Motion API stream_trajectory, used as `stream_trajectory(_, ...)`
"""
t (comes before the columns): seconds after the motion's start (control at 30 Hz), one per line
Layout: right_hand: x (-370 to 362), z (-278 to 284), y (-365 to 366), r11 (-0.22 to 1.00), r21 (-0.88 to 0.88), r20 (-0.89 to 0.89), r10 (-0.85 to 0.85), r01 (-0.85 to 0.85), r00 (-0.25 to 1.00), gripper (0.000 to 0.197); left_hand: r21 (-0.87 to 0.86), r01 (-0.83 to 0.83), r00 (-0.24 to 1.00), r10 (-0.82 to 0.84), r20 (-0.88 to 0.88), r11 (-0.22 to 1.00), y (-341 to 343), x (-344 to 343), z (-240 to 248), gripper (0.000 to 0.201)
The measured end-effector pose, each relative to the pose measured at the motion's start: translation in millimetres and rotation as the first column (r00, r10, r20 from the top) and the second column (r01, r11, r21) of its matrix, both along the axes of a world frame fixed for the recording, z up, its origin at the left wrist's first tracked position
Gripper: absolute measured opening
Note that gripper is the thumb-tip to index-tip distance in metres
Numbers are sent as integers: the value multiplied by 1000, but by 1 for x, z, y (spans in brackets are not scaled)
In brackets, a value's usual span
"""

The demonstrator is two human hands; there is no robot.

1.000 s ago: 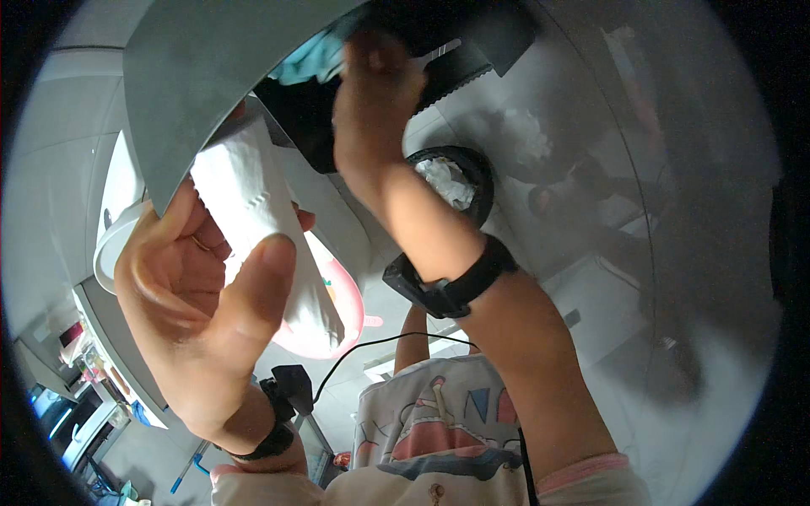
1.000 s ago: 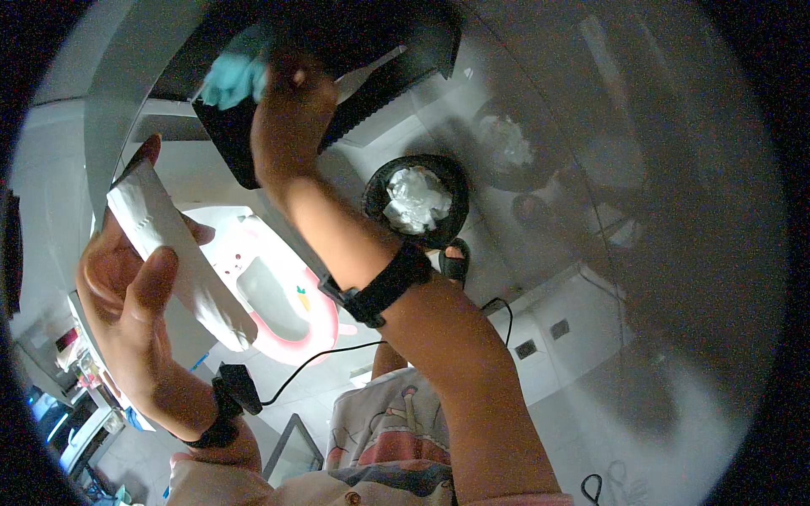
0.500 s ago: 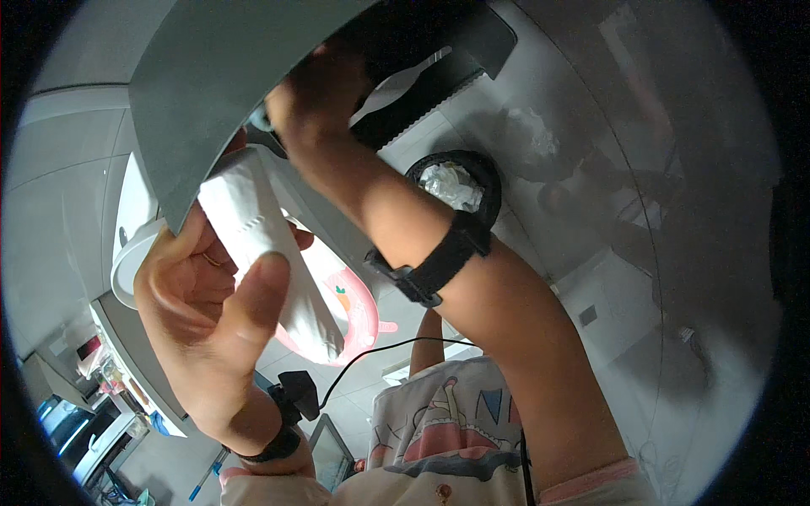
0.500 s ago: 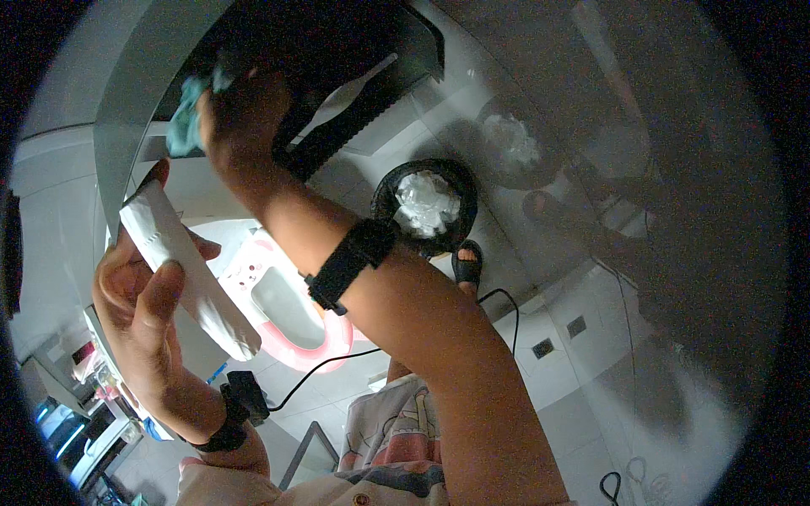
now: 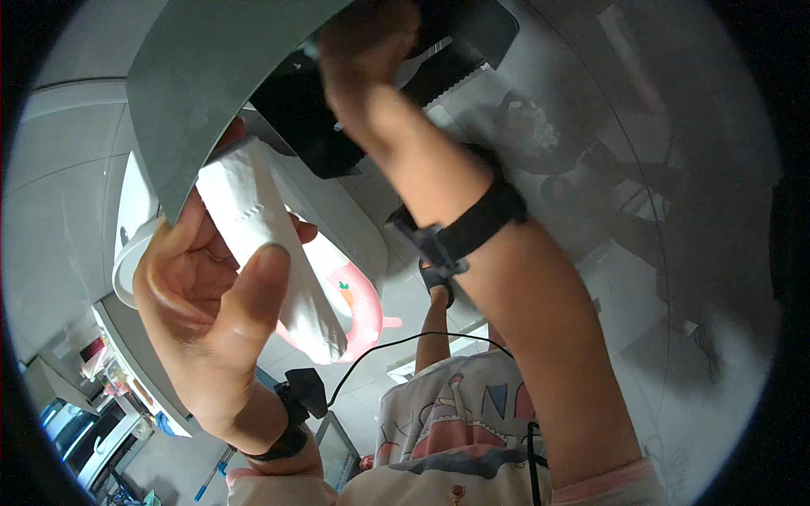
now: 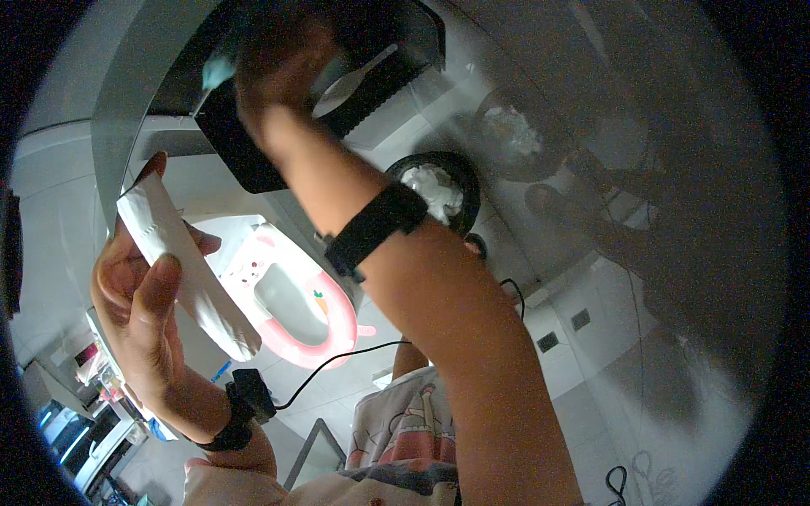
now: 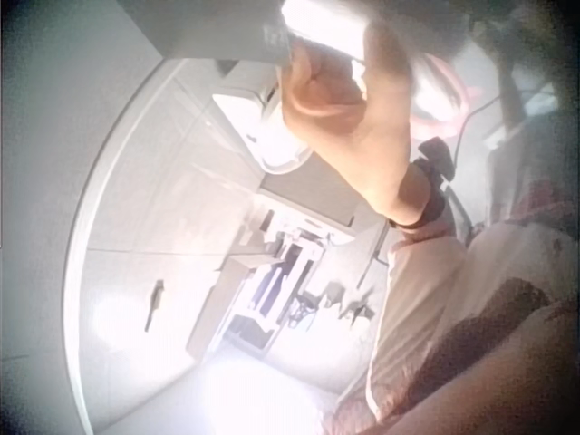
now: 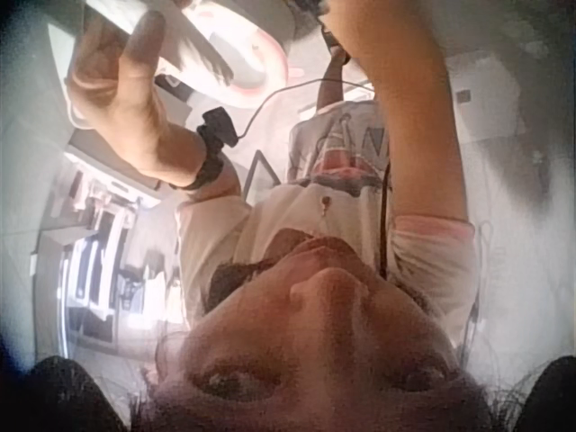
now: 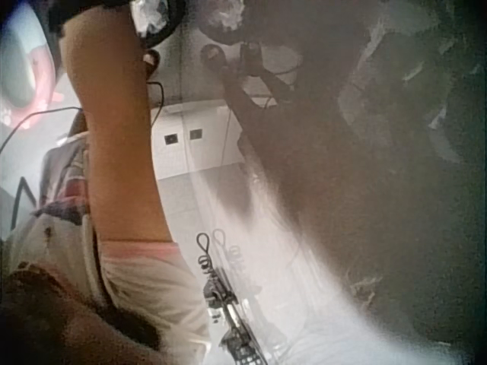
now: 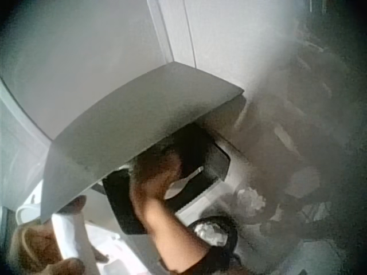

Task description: Wipe down bathroom walls, shower fixtures, and trash can using a cloth.

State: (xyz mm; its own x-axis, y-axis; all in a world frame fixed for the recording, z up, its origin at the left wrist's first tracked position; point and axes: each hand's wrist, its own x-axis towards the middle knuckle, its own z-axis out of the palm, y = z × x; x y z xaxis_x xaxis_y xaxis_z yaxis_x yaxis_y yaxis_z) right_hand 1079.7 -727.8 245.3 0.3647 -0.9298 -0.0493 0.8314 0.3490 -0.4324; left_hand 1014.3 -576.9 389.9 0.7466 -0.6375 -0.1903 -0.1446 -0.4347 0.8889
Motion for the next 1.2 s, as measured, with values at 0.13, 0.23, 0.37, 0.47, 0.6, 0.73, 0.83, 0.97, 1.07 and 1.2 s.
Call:
stream_trajectory(0.13,6,3,45,735,-433,-897,-410,-522,166,12,-21,14,1000,-14,-3,1000,1,3,0,52)
stream_trajectory(0.23,-7,-31,27,679,-647,-760,-532,-347,374,5,31,61,998,-61,5,998,-2,3,4,55)
stream_trajectory(0.37,-45,-24,-18,830,-550,-684,-508,88,523,12,9,17,1000,-18,19,1000,2,2,1,58)
stream_trajectory(0.47,-40,-55,-25,698,-678,-732,-669,-230,130,16,3,-9,1000,9,-10,1000,-2,1,1,56)
stream_trajectory(0.6,-28,-68,-5,468,-742,-522,-852,-481,-23,10,49,54,998,-56,36,997,-1,4,2,60)
stream_trajectory(0.73,-36,-66,22,195,-741,-501,-799,-643,334,7,7,21,1000,-21,14,1000,-2,4,1,60)
stream_trajectory(0.83,-44,-62,21,108,-772,-510,-694,-626,509,5,-108,-47,993,34,-114,993,0,4,1,40)
stream_trajectory(0.97,-52,-20,-7,799,-350,-919,-193,-489,343,20,-120,-66,993,53,-106,991,6,6,0,37)
stream_trajectory(1.07,-29,-49,-21,808,-579,-670,-393,-112,630,25,-94,-50,994,40,-103,994,1,4,2,41)
stream_trajectory(1.2,-3,-54,31,641,-765,-624,-716,-60,312,26,-11,-15,994,14,-105,1000,3,3,2,53)
